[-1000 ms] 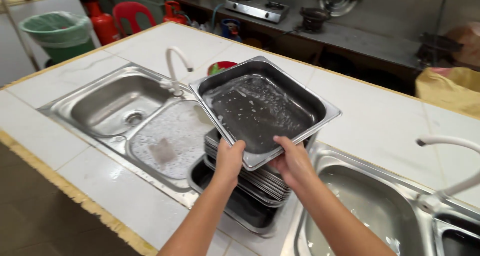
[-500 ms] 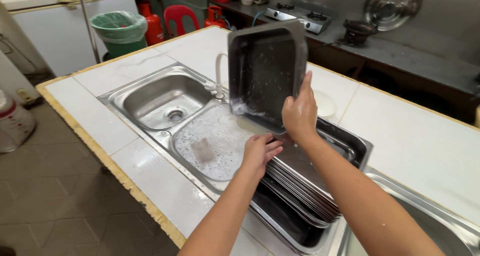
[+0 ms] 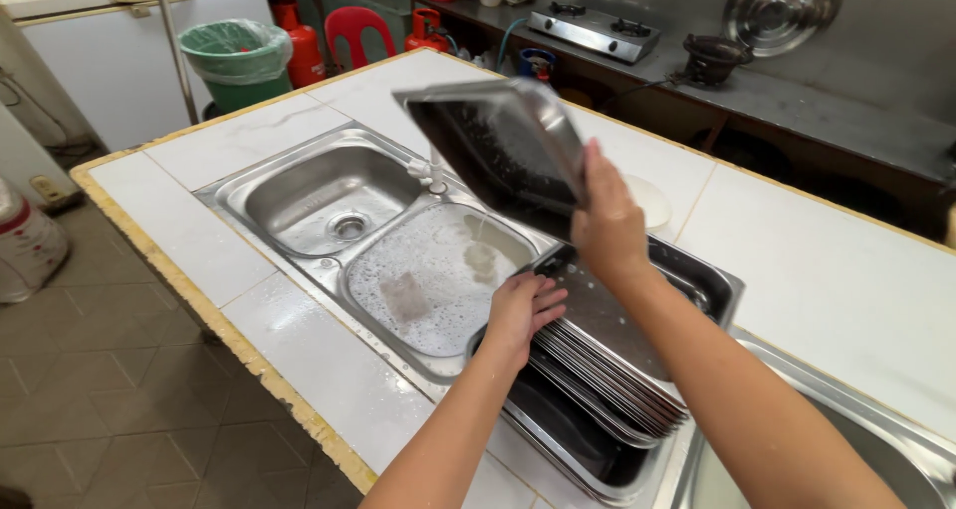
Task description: The person washes multiple rectangular metal trays by hand in a double-basin stainless steel sink. They scrub each tray with soapy water, rinse it, and place it into a blue basin on the counter. The process is repeated for several trays from a stack on the left.
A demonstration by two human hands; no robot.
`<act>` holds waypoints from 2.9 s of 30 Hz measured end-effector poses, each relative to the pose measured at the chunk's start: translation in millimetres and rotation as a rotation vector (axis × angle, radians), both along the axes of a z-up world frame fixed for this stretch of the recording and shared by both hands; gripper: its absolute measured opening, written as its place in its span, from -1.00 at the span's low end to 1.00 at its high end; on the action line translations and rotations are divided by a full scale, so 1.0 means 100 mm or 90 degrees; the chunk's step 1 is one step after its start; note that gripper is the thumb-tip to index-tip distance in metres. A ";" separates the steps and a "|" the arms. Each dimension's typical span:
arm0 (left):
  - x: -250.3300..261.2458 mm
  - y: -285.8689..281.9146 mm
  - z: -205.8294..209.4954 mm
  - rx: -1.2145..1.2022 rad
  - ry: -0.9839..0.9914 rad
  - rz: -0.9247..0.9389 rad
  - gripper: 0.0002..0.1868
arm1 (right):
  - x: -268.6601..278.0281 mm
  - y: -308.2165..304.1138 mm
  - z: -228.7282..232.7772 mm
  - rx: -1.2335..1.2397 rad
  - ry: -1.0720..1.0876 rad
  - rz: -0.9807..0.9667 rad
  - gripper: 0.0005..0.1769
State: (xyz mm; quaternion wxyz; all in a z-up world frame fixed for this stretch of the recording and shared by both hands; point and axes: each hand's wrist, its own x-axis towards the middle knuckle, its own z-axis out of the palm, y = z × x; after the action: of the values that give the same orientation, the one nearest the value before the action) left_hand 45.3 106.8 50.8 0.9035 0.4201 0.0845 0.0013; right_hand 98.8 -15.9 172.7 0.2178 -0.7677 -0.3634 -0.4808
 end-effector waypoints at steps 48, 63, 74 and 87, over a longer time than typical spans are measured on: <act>-0.88 -4.55 -4.21 0.691 0.176 -0.378 -0.30 | -3.32 -4.82 -2.63 0.481 0.709 -0.309 -0.27; -0.80 -3.60 -2.87 0.913 0.181 -0.318 -0.34 | -3.04 -5.21 -3.76 0.187 0.896 -0.596 0.00; -1.03 -3.65 -2.47 0.883 0.039 -0.105 -0.42 | -2.53 -4.63 -3.70 -0.211 0.971 -0.620 -0.15; -1.01 -3.65 -2.98 0.888 0.184 -0.294 -0.30 | -1.93 -3.73 -4.15 -0.113 0.586 -0.245 -0.22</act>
State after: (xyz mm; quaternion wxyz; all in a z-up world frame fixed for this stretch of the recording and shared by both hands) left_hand -56.0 -258.2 -247.5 0.3847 0.8985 0.0913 -0.1904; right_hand -93.9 -389.3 -242.3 0.1963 -0.9687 -0.1212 -0.0914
